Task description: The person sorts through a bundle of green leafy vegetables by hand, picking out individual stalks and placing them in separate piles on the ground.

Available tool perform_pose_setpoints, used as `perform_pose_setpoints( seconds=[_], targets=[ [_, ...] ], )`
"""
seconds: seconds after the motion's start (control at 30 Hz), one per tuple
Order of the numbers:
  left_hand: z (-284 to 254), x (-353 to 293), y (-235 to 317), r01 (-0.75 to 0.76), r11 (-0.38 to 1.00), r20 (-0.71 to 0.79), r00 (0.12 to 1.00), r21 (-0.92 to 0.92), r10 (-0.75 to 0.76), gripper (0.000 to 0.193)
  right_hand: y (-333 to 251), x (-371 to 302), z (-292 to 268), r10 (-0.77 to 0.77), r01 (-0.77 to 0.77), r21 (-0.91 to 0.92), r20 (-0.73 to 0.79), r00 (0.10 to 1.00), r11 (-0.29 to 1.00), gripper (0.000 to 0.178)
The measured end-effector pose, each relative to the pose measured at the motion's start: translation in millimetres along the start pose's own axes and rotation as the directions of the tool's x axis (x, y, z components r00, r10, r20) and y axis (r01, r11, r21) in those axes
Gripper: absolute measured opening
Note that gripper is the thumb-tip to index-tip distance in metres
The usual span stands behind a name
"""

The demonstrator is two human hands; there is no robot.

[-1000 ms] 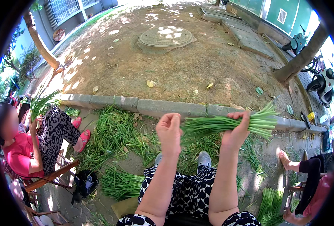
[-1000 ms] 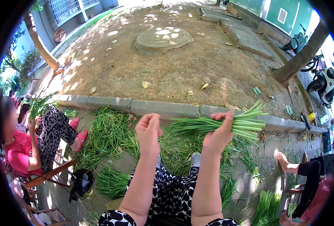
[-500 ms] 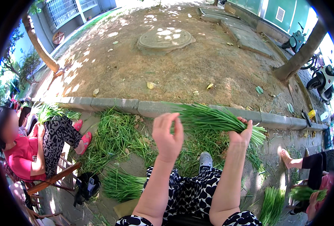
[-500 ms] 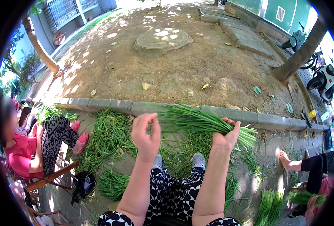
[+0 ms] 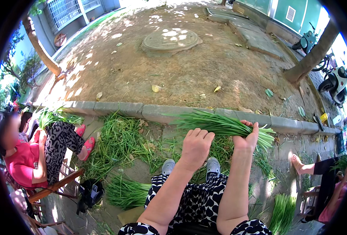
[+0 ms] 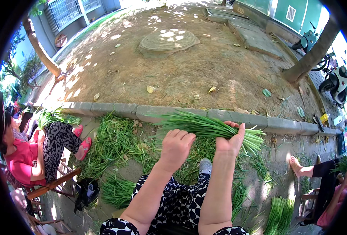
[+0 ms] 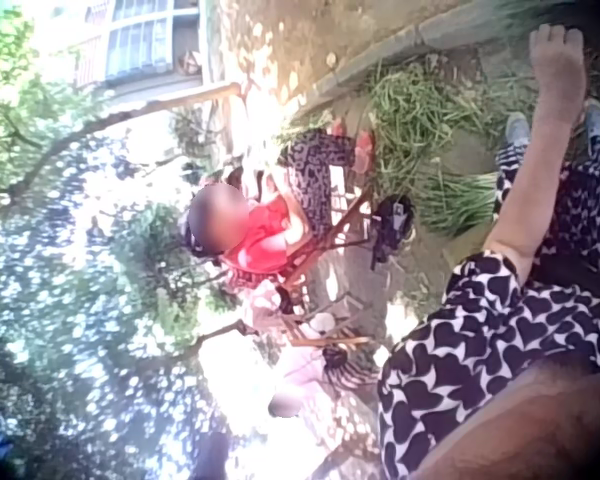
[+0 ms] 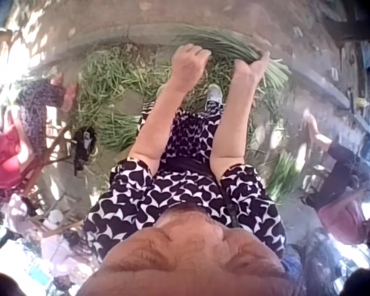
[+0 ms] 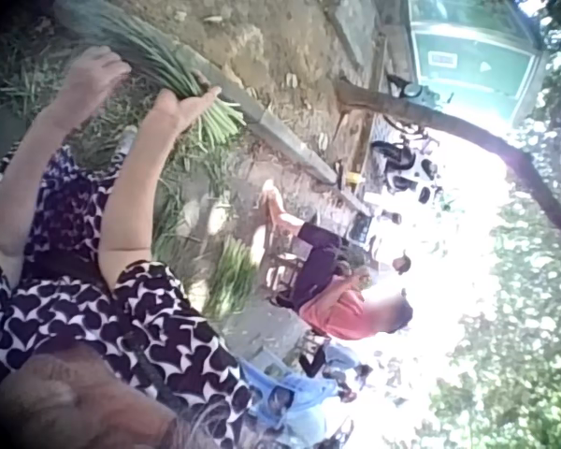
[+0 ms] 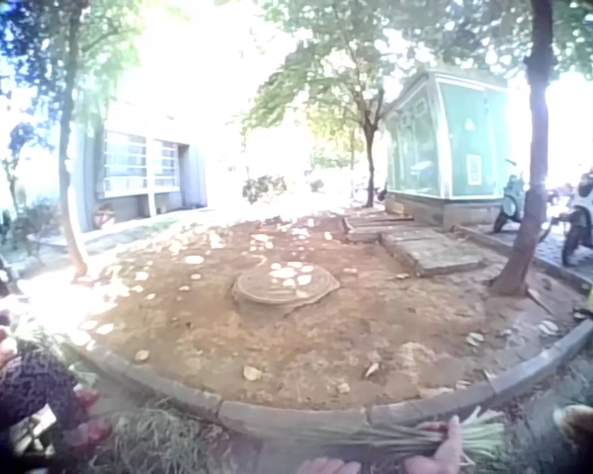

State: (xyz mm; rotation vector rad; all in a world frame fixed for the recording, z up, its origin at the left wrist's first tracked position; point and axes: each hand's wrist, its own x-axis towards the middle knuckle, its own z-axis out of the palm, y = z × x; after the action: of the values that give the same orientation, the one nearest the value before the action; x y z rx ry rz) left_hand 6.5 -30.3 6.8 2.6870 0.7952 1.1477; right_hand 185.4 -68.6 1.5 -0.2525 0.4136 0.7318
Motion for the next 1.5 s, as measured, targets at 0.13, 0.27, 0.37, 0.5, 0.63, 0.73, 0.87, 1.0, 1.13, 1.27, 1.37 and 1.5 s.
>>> perform_pose_setpoints(
  seconds=[0.13, 0.27, 0.37, 0.5, 0.63, 0.73, 0.87, 1.0, 1.13, 1.27, 1.37, 1.5],
  targets=[
    [1, 0, 10, -0.027, 0.999, 0.007, 1.000, -0.018, 0.027, 0.007, -2, 2, 1, -0.067, 0.067, 0.003, -0.011, 0.998, 0.998, 0.029],
    [13, -13, 29, 0.065, 0.997, 0.147, 0.987, 0.038, -0.070, 0.005, 0, 1, 3, -0.087, 0.088, 0.042, -0.021, 0.996, 0.995, 0.031],
    [20, -16, 30, 0.186, 0.982, 0.192, 0.963, 0.035, -0.189, 0.010, -1, 3, 1, -0.064, 0.065, 0.047, -0.021, 0.998, 0.997, 0.031],
    [10, -6, 30, 0.426, 0.904, 0.361, 0.838, 0.034, -0.408, 0.018, 0, 0, 0, -0.048, 0.048, 0.034, 0.008, 0.999, 0.998, 0.031],
    [5, -4, 25, 0.467, 0.872, 0.452, 0.753, 0.144, -0.478, 0.023, 7, -11, 8, -0.102, 0.102, -0.004, 0.054, 0.993, 0.995, 0.032],
    [1, -5, 21, 0.497, 0.860, 0.499, 0.719, 0.115, -0.483, 0.028, 10, -16, 10, -0.134, 0.137, -0.039, 0.084, 0.987, 0.990, 0.031],
    [-4, -4, 15, 0.568, 0.818, 0.455, 0.707, 0.090, -0.541, 0.035, 10, -15, 8, -0.118, 0.119, -0.019, 0.045, 0.992, 0.993, 0.031],
    [-2, -4, 12, 0.589, 0.806, 0.461, 0.702, 0.051, -0.543, 0.035, 16, -22, 8, -0.147, 0.155, -0.075, 0.100, 0.984, 0.985, 0.032],
    [-1, -13, 24, 0.471, 0.882, 0.646, 0.678, -0.014, -0.351, 0.033, 17, -31, 17, -0.279, 0.316, -0.134, 0.238, 0.930, 0.939, 0.031],
    [7, -14, 26, 0.467, 0.884, 0.475, 0.782, -0.018, -0.403, 0.027, 22, -36, 20, -0.383, 0.519, -0.306, 0.407, 0.829, 0.798, 0.030],
    [-1, -5, 23, 0.414, 0.884, 0.182, 0.907, -0.215, -0.381, 0.019, 27, -38, 23, -0.485, 0.702, -0.452, 0.511, 0.710, 0.551, 0.029],
    [-14, -1, 24, 0.224, 0.887, 0.137, 0.973, -0.404, -0.183, 0.015, 24, -38, 24, -0.542, 0.740, -0.466, 0.504, 0.672, 0.484, 0.029]
  ],
)
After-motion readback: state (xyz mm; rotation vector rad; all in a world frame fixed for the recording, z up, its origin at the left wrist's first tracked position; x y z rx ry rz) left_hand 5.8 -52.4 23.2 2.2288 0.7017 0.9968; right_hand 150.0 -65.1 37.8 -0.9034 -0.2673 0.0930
